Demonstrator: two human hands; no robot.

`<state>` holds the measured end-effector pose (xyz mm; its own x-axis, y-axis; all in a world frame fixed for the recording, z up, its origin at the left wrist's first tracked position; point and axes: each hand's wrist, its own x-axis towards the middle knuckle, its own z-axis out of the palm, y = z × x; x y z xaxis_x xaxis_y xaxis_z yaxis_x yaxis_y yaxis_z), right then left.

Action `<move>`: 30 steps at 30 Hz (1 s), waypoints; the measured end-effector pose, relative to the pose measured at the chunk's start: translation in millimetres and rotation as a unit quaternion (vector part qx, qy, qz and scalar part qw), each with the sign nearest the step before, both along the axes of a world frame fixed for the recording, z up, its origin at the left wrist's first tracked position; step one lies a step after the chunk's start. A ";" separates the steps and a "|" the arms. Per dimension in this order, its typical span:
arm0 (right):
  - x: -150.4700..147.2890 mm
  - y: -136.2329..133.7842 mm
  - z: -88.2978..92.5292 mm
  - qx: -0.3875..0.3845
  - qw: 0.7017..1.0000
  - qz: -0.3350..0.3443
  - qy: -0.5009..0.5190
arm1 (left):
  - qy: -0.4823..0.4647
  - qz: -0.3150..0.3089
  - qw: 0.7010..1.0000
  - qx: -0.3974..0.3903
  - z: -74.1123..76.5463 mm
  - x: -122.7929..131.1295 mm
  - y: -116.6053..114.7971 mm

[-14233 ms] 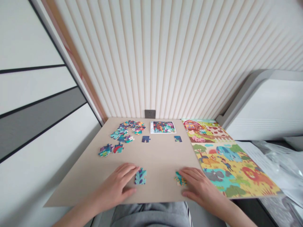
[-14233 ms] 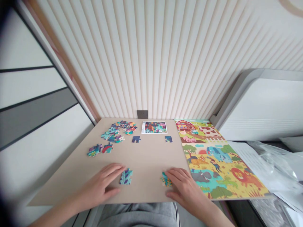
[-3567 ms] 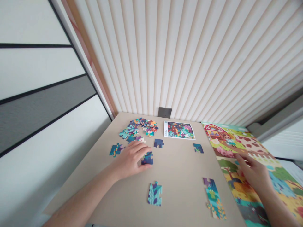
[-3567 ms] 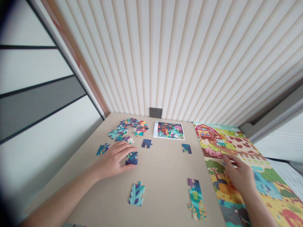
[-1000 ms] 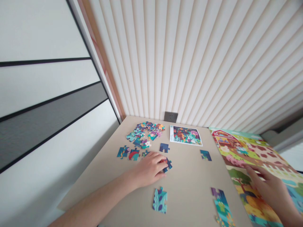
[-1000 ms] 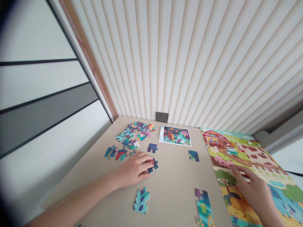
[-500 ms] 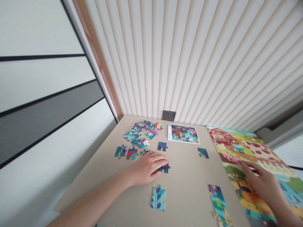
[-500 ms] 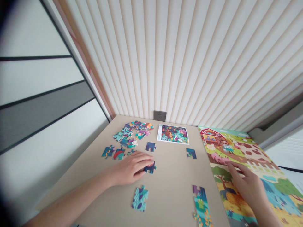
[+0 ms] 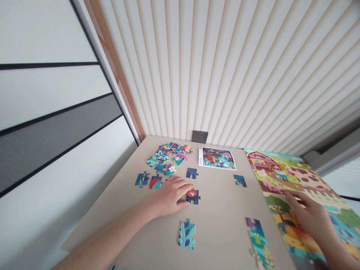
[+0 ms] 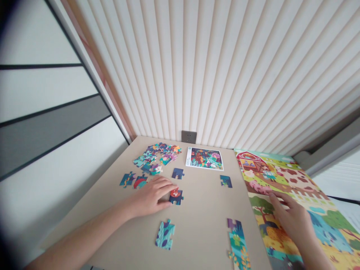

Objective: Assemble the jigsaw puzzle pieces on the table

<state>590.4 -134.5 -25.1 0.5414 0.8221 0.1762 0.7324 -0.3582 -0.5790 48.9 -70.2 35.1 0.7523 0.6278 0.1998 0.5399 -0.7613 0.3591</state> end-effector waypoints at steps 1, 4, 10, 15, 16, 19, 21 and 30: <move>-0.9 -0.2 1.3 -0.008 1.000 0.001 0.007 | -0.001 -0.001 1.000 0.001 0.0 -0.9 0.6; -0.9 -0.5 3.2 -0.039 0.999 0.007 0.029 | -0.004 -0.001 1.000 0.002 0.4 -3.5 2.2; 5.2 1.9 -1.8 -0.042 0.999 0.002 0.034 | -0.002 -0.010 1.000 0.007 1.4 -5.7 1.6; 8.5 3.1 -4.6 -0.043 0.998 -0.002 0.042 | -0.018 0.020 0.999 0.047 2.3 -16.5 11.6; 8.3 3.0 -4.4 -0.046 0.998 -0.001 0.044 | -0.025 0.042 0.997 0.064 2.0 -21.2 16.4; 4.6 1.6 -1.5 -0.054 0.998 -0.001 0.045 | -0.040 0.134 0.984 0.114 -0.4 -41.4 35.4; -0.7 0.4 2.4 -0.050 0.998 0.000 0.049 | -0.038 0.204 0.969 0.133 -3.6 -58.7 49.7; -9.5 0.0 8.7 -0.034 0.998 0.009 0.057 | 0.028 0.360 0.926 0.110 -28.8 -108.7 89.7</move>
